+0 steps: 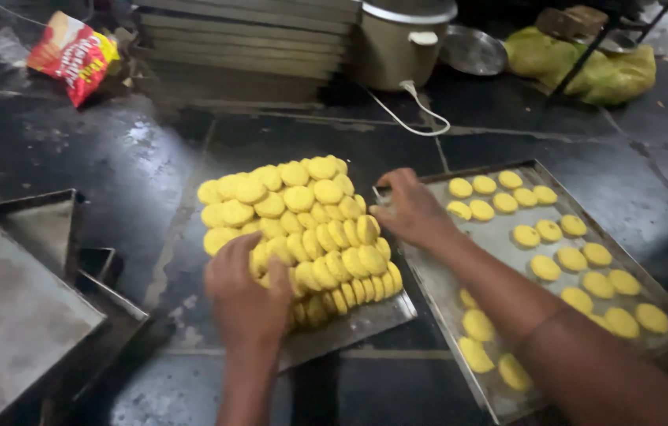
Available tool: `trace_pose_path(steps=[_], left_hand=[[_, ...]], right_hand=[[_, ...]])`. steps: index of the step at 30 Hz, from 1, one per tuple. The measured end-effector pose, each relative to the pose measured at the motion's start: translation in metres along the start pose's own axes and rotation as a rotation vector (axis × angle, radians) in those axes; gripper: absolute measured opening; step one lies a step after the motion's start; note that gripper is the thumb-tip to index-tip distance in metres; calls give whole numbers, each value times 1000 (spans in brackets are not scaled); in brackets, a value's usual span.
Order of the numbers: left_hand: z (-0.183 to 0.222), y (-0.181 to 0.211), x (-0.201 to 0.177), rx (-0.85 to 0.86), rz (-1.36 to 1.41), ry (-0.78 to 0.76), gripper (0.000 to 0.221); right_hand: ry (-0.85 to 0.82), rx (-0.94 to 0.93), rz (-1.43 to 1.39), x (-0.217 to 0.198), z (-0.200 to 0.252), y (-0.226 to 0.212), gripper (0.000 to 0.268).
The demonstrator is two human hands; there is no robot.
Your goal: The person picks yellow round dough discs one at a time from a stacked pile on a metal sheet and places them in spaced rows on a baking tray, occasionally repositioning discs and moving empty trays aside to continue filling the tray.
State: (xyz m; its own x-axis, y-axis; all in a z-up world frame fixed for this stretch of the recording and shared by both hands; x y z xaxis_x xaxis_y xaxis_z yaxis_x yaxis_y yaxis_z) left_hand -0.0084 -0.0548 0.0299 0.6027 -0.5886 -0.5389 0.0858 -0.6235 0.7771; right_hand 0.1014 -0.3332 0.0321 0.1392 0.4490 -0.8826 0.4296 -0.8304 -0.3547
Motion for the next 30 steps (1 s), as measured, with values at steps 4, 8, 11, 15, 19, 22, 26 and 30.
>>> trace_pose_path(steps=[4, 8, 11, 15, 19, 22, 26, 30], left_hand=[[39, 55, 14, 303, 269, -212, 35], [95, 95, 50, 429, 284, -544, 38], [136, 110, 110, 567, 89, -632, 39], [184, 138, 144, 548, -253, -887, 28], [215, 137, 172, 508, -419, -823, 20], [225, 134, 178, 474, -371, -709, 14], [235, 128, 184, 377, -307, -586, 13], [239, 114, 198, 333, -253, -617, 13]], right_hand=[[-35, -20, 172, -26, 57, 52, 51], [-247, 78, 256, -51, 130, 110, 43], [-509, 187, 406, -86, 176, 121, 40], [-785, 268, 517, -118, 227, 106, 52], [-748, 305, 353, -111, 258, 127, 72], [-666, 250, 241, -98, 252, 135, 78], [-669, 183, 188, -85, 227, 92, 74], [-691, 129, 219, -66, 214, 90, 69]])
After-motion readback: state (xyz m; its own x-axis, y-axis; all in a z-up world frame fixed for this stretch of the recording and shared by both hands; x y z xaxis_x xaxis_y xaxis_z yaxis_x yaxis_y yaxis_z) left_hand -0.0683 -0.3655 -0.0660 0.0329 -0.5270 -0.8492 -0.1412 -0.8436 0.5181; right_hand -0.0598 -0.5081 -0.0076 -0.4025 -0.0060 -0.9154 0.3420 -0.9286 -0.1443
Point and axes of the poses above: each hand's wrist, its own z-axis away from the middle knuckle, its own x-axis out of the palm, y = z × x, the point moved 1 cm from there along -z, towards the middle knuckle, and after that the axes turned 14 degrees about -x, right-handed, at the moved point
